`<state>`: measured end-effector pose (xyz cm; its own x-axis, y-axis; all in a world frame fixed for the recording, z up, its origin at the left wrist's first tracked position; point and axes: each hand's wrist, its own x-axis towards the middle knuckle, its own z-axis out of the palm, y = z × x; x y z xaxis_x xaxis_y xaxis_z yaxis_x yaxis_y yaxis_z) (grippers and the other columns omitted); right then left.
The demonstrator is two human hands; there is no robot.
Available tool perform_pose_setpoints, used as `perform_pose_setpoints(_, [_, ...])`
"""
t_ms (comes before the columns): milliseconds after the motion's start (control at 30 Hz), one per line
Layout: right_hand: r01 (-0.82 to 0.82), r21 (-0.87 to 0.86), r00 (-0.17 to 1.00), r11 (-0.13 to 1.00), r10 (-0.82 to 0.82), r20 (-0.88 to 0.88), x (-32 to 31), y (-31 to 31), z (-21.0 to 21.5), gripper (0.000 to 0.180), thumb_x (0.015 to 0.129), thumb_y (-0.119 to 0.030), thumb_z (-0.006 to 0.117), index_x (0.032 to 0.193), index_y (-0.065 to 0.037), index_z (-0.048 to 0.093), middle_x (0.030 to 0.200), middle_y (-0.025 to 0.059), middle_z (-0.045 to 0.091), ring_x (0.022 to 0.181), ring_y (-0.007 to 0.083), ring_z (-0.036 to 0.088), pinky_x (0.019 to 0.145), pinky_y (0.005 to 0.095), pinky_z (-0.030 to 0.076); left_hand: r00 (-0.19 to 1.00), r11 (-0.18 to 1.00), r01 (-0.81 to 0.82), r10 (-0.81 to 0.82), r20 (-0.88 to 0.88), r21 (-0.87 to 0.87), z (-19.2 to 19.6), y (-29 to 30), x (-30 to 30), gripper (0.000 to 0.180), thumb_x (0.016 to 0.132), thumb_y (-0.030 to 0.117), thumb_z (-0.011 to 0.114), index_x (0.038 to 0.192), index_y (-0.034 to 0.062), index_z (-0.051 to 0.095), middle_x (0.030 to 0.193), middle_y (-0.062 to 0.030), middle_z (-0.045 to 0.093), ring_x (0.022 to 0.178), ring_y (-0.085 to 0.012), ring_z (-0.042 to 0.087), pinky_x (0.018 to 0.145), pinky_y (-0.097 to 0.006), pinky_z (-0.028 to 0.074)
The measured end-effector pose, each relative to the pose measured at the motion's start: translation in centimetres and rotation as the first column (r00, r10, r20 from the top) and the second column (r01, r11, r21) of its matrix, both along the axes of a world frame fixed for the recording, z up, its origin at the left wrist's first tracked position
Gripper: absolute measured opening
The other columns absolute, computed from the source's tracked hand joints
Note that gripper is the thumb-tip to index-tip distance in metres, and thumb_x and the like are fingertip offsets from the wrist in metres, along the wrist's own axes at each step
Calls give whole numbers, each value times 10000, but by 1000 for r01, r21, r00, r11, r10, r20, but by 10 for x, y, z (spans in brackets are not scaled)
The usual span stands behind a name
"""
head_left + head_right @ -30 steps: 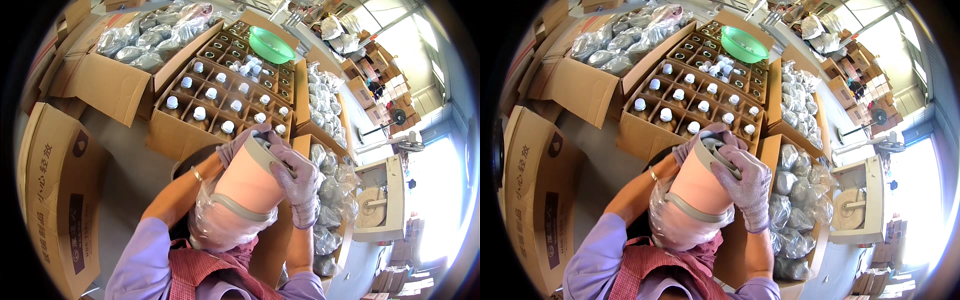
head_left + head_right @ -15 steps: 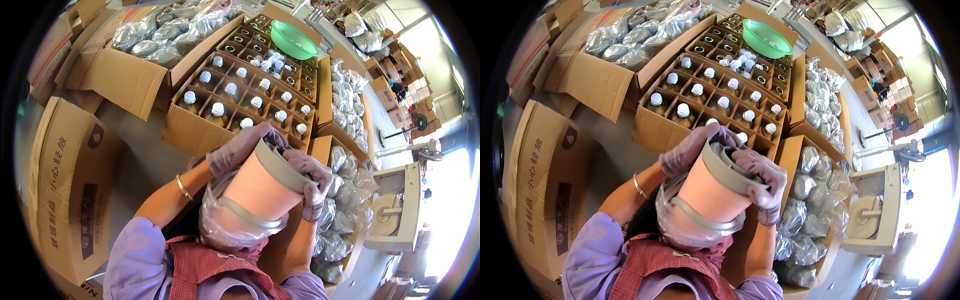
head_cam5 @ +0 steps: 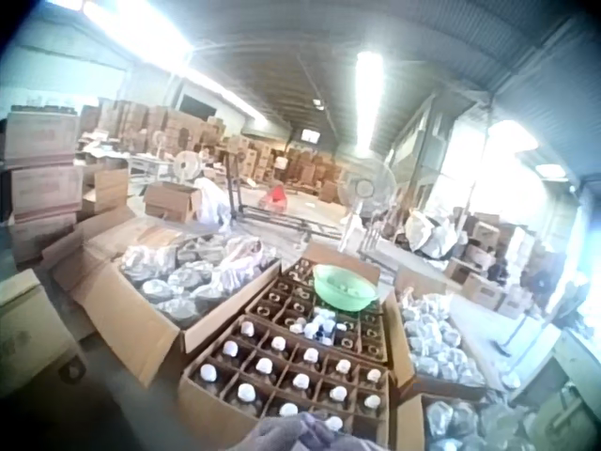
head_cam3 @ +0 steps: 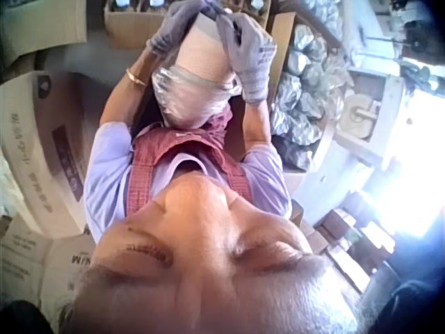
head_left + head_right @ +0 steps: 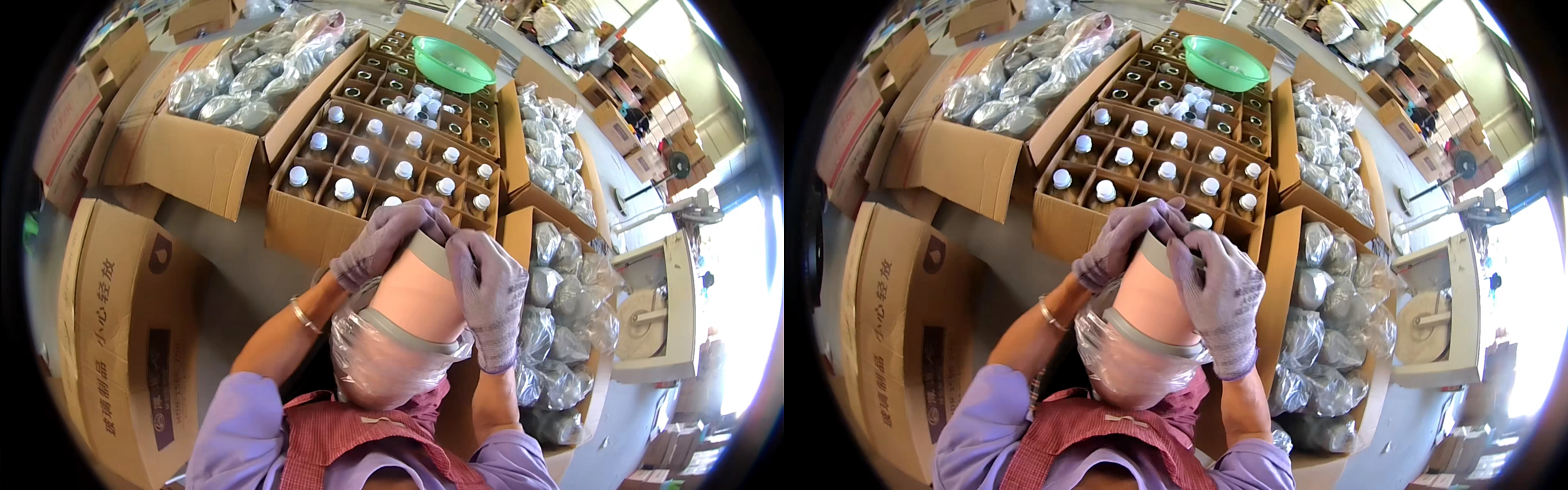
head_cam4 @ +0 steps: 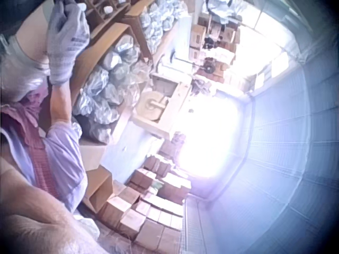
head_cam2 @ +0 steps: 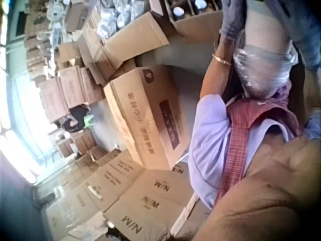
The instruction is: The person assembles metal thermos bottles by placing a stainless steel interior and a plastic lid onto a colored outer shell, then places the assembled thermos into a plastic bag.
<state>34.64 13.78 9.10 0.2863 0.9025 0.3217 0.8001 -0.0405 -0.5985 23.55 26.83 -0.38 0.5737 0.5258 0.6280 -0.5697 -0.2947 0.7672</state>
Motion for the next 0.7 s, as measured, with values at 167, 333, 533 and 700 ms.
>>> perform_pose_setpoints(167, [-139,154,887,978,192,-419,22,25,-13,282,989,-170,511,1156,31,617,1073,163,693,977,246,678,835,329,512,996,961,-73,58,-63,-265,4,5,-5,335,995,201,450,882,-32,661,924,-86,681,910,-158,619,881,-298,480])
perform_pose_setpoints(333, [-134,376,214,917,397,-893,118,46,-98,557,1039,-429,354,1070,57,624,1193,217,631,1117,269,617,1011,381,478,947,931,-277,306,-97,238,47,-2,7,225,933,221,586,896,24,688,923,-117,688,828,-248,649,816,-330,503])
perform_pose_setpoints(533, [-155,486,180,860,509,-842,57,46,-121,663,1034,-474,269,751,47,566,905,195,599,924,316,550,972,446,410,991,977,-86,105,-88,196,9,6,-12,308,915,210,502,770,30,705,826,-90,719,812,-213,665,942,-435,444])
perform_pose_setpoints(700, [-94,496,421,863,486,-766,60,30,-105,519,1037,-343,342,897,82,606,1010,207,639,1003,277,575,988,396,417,996,990,0,12,-87,140,11,9,-5,438,979,254,400,808,-16,699,867,-136,703,862,-232,639,958,-425,441])
